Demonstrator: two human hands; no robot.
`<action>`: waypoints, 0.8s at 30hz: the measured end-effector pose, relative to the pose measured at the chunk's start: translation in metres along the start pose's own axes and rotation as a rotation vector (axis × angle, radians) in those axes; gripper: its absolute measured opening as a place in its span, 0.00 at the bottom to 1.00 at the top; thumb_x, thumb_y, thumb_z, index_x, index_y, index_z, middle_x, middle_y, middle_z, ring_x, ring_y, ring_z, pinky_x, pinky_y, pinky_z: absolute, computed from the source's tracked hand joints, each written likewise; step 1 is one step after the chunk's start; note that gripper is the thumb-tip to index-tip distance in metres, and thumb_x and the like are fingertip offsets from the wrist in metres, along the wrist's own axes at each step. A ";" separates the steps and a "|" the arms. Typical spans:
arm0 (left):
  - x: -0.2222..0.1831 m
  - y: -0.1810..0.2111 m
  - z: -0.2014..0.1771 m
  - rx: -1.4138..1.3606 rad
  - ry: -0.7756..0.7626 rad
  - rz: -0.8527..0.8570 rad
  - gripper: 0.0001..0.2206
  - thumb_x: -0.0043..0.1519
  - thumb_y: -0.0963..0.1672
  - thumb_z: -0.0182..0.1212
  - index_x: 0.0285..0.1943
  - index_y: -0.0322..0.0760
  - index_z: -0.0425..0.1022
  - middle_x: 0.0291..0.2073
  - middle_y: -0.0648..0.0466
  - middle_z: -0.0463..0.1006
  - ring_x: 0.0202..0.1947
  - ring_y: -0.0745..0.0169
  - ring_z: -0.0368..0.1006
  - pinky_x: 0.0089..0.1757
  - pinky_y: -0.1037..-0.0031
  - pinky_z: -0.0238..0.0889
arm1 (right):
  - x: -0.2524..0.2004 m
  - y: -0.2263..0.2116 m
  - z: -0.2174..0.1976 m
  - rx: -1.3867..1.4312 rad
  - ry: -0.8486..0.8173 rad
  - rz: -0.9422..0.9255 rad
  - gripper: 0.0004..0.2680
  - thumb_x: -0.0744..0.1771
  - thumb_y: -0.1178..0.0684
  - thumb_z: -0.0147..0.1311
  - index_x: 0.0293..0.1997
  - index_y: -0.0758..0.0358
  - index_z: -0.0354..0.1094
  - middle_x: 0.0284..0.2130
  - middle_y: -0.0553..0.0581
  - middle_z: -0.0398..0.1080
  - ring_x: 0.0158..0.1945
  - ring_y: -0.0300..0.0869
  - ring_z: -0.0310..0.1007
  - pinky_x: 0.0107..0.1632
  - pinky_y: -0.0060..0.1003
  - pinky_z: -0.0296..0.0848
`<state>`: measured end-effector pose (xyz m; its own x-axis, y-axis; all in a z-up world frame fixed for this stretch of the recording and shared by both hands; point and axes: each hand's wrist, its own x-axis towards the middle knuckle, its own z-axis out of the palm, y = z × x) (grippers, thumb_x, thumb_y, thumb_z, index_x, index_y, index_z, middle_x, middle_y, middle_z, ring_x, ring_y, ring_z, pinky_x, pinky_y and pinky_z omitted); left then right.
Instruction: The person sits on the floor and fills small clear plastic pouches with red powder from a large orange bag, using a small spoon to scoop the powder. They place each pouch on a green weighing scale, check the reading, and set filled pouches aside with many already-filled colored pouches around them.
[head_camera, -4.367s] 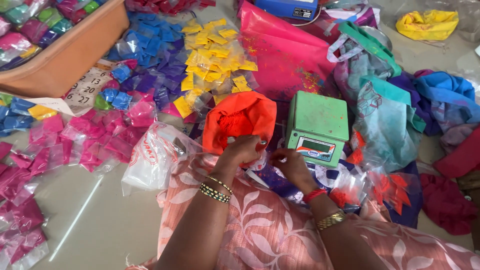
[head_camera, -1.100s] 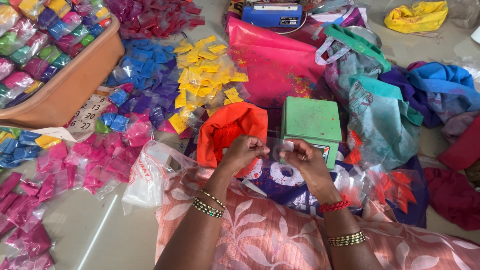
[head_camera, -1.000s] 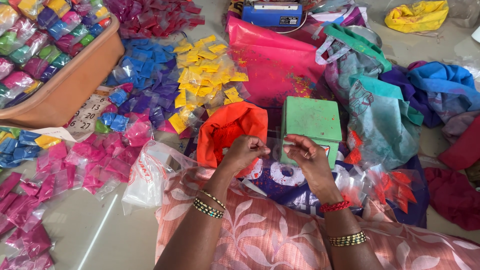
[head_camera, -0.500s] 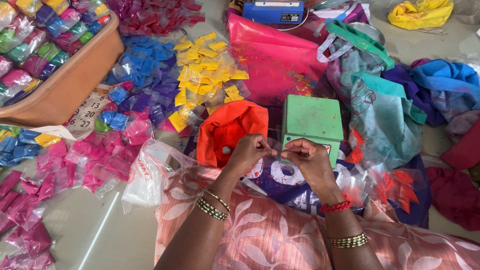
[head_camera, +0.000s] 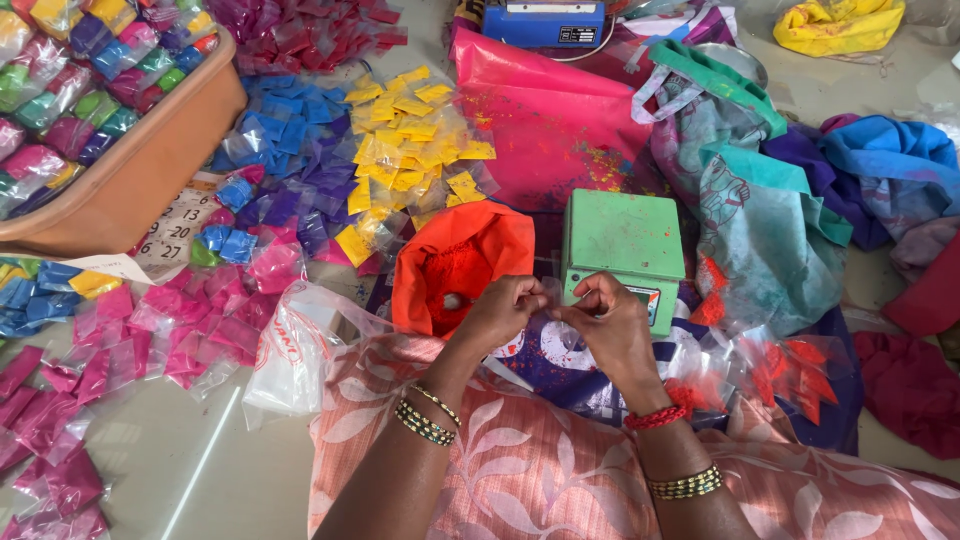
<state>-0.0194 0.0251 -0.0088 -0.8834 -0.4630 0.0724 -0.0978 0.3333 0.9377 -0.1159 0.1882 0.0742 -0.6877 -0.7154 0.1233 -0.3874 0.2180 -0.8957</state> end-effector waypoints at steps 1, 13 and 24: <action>-0.002 0.008 -0.003 0.001 0.001 0.001 0.06 0.65 0.41 0.62 0.43 0.30 0.78 0.32 0.51 0.82 0.33 0.69 0.75 0.38 0.73 0.68 | 0.000 0.001 0.001 0.000 0.000 -0.001 0.11 0.60 0.60 0.70 0.39 0.67 0.70 0.24 0.54 0.76 0.27 0.33 0.71 0.29 0.31 0.68; -0.001 0.026 0.011 -0.036 0.250 0.189 0.14 0.61 0.41 0.63 0.55 0.33 0.72 0.45 0.48 0.82 0.43 0.63 0.79 0.43 0.71 0.72 | -0.004 0.010 0.015 -0.292 0.106 -0.255 0.11 0.61 0.61 0.66 0.41 0.66 0.64 0.27 0.63 0.75 0.30 0.53 0.78 0.32 0.45 0.72; 0.005 0.004 0.013 0.062 0.287 0.058 0.14 0.56 0.37 0.63 0.51 0.33 0.70 0.37 0.47 0.80 0.39 0.54 0.78 0.42 0.66 0.71 | -0.011 -0.008 0.016 -0.295 0.012 -0.368 0.11 0.64 0.61 0.61 0.47 0.64 0.65 0.37 0.64 0.74 0.38 0.59 0.77 0.36 0.49 0.73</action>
<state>-0.0297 0.0347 -0.0088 -0.7236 -0.6518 0.2269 -0.0864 0.4117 0.9072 -0.0951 0.1838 0.0731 -0.4783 -0.7730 0.4169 -0.7638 0.1318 -0.6318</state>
